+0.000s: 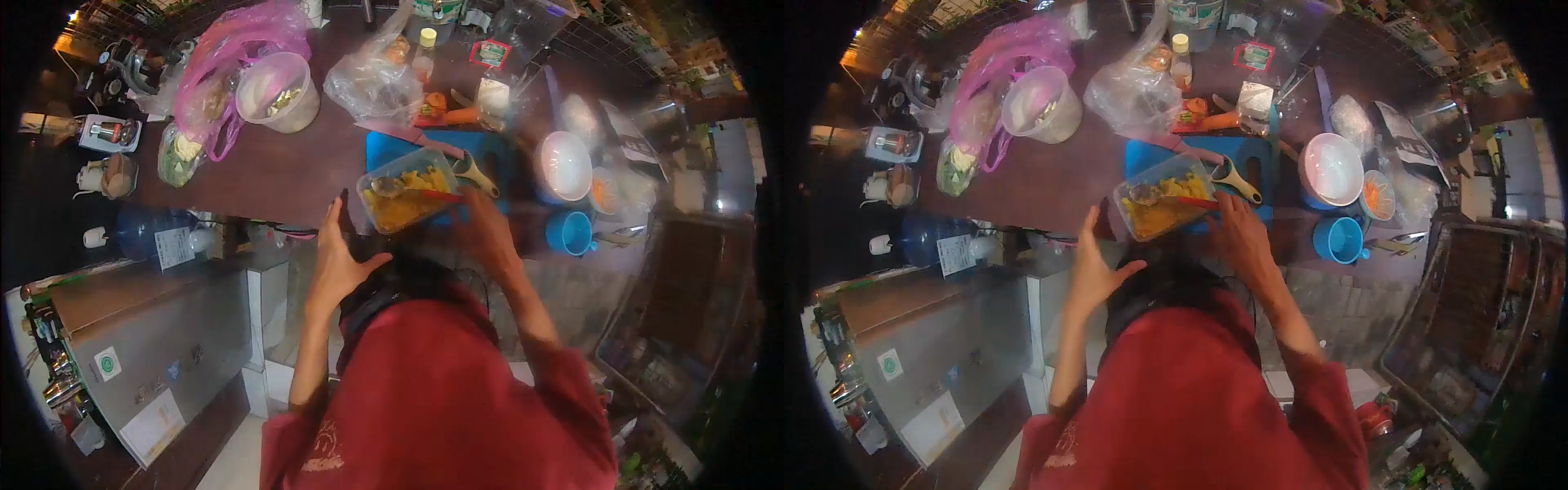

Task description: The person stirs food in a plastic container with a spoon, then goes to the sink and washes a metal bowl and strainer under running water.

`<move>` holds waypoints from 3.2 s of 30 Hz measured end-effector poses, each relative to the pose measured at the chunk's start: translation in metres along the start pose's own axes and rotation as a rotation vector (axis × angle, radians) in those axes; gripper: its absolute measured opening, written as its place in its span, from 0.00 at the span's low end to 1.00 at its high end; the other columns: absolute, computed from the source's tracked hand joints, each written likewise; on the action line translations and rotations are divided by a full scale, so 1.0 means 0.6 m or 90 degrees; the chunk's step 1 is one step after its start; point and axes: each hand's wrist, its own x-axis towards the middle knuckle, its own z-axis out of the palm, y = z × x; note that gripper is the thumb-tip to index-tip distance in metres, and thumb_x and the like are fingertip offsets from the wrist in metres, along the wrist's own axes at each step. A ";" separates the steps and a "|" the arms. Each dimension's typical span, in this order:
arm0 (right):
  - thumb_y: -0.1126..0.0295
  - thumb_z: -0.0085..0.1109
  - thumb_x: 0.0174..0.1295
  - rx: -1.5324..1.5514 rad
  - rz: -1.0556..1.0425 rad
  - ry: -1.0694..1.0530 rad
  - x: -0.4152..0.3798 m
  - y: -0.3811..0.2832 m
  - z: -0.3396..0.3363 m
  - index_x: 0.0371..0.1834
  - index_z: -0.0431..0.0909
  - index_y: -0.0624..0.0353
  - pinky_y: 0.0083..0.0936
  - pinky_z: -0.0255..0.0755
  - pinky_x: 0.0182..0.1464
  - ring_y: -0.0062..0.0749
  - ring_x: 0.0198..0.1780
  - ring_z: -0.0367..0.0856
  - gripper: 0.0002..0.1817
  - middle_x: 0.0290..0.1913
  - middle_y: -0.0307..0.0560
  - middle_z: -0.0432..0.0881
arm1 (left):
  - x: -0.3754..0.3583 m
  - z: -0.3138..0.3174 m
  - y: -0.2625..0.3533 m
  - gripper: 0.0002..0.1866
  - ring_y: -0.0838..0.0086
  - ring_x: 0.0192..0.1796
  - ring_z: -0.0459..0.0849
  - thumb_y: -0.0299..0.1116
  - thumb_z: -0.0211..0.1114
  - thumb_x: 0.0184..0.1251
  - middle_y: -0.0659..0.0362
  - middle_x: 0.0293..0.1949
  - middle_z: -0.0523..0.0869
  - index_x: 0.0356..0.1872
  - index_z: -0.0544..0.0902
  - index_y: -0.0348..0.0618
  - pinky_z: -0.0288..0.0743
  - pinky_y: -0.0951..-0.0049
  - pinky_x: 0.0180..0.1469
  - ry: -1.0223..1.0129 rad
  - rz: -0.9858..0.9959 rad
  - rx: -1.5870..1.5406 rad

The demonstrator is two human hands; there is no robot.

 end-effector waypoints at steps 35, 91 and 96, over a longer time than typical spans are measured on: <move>0.57 0.61 0.76 0.293 0.258 -0.082 -0.040 -0.065 -0.016 0.43 0.82 0.63 0.49 0.77 0.38 0.60 0.37 0.88 0.17 0.34 0.62 0.88 | 0.101 0.065 -0.073 0.56 0.46 0.69 0.74 0.34 0.87 0.43 0.38 0.65 0.73 0.71 0.58 0.28 0.68 0.52 0.73 0.101 0.286 0.143; 0.46 0.57 0.72 -0.022 0.146 -0.231 0.074 -0.062 -0.037 0.36 0.89 0.58 0.53 0.80 0.44 0.59 0.40 0.88 0.25 0.35 0.57 0.89 | 0.111 0.099 -0.079 0.66 0.45 0.77 0.68 0.43 0.92 0.35 0.42 0.70 0.75 0.77 0.59 0.31 0.60 0.51 0.79 0.115 0.158 0.072; 0.45 0.58 0.72 -0.045 0.153 -0.265 0.113 -0.020 -0.080 0.39 0.90 0.56 0.51 0.80 0.45 0.57 0.42 0.88 0.25 0.38 0.59 0.89 | 0.118 0.087 -0.074 0.56 0.43 0.78 0.66 0.46 0.91 0.37 0.40 0.74 0.71 0.72 0.71 0.38 0.53 0.38 0.80 0.073 0.275 0.185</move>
